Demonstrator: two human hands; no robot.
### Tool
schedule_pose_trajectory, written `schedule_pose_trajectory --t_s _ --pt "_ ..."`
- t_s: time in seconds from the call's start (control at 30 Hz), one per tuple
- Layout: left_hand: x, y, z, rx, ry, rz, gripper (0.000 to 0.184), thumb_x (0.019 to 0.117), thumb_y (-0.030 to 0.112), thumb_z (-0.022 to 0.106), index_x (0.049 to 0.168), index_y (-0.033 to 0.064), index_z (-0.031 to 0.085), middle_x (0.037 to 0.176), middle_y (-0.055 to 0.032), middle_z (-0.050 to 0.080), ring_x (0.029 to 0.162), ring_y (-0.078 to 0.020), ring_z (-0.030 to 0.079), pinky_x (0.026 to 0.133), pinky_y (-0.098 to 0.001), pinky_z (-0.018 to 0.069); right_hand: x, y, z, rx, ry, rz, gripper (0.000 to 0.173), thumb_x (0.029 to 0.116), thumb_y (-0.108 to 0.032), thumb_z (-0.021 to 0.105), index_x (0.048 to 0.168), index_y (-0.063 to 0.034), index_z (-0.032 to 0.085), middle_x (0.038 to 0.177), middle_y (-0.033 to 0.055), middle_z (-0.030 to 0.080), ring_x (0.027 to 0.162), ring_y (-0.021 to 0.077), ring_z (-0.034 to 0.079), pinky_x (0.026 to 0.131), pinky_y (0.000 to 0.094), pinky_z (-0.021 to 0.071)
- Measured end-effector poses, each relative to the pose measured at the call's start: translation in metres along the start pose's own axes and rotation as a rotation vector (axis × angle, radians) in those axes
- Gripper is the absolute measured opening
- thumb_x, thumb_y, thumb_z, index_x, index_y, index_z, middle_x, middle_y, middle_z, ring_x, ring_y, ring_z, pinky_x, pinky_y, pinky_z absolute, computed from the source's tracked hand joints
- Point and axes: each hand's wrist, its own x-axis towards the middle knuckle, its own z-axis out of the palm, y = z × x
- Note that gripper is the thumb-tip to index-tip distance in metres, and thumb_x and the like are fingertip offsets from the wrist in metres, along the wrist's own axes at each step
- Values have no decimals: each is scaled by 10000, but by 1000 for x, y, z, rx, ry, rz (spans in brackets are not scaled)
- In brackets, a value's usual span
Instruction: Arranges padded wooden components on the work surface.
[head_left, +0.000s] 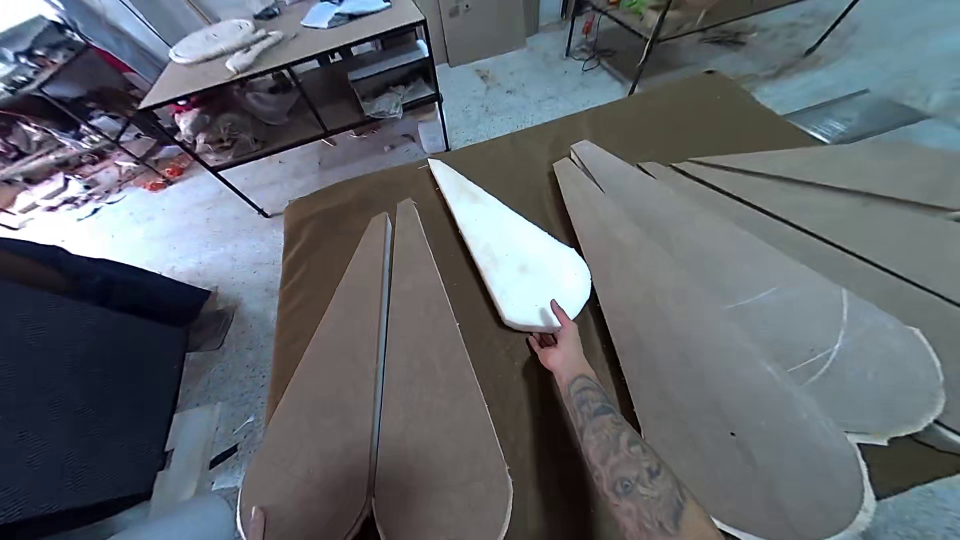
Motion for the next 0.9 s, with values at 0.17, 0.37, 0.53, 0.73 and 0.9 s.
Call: schedule_pose_trajectory --t_s 0.17,0.37,0.53,0.73,0.9 --pt "19 6 -14 749 167 71 681 933 518 689 1398 28 600 1473 -307 480 1399 -456 432 1158 -606 347 16 4 25 -135 79 -77 975 731 -668 810 1440 -102 452 1304 162 555 1103 286 587 891 469 531" --pt "-70 62 41 371 -198 341 401 1037 295 596 1306 1 637 1285 -190 662 1170 -287 656 984 -468 561 -67 9 82 -82 -3 -731 755 787 -243 889 1405 -38 507 1268 184 655 1130 299 681 923 501 608" --pt "-90 139 138 -447 -738 55 743 1001 549 563 1538 62 402 1517 -187 506 1348 -397 538 1044 -613 515 -168 71 108 -982 -182 -1550 581 718 -345 890 1103 10 638 1260 244 562 1111 385 611 866 524 583" --pt "-37 159 225 -717 -408 -260 397 989 353 657 1274 79 624 1070 -135 717 961 -244 702 834 -462 596 -185 167 118 -1493 -1162 -1862 219 951 -117 642 1142 -194 718 1316 60 645 1359 245 521 1220 568 320" --pt "-11 118 189 -853 -301 -220 286 1012 153 511 1246 -10 536 1067 -206 679 938 -311 701 802 -544 603 -204 160 23 -1488 -1248 -1443 322 945 -237 709 1263 -183 706 1442 76 603 1422 242 490 1217 459 380"
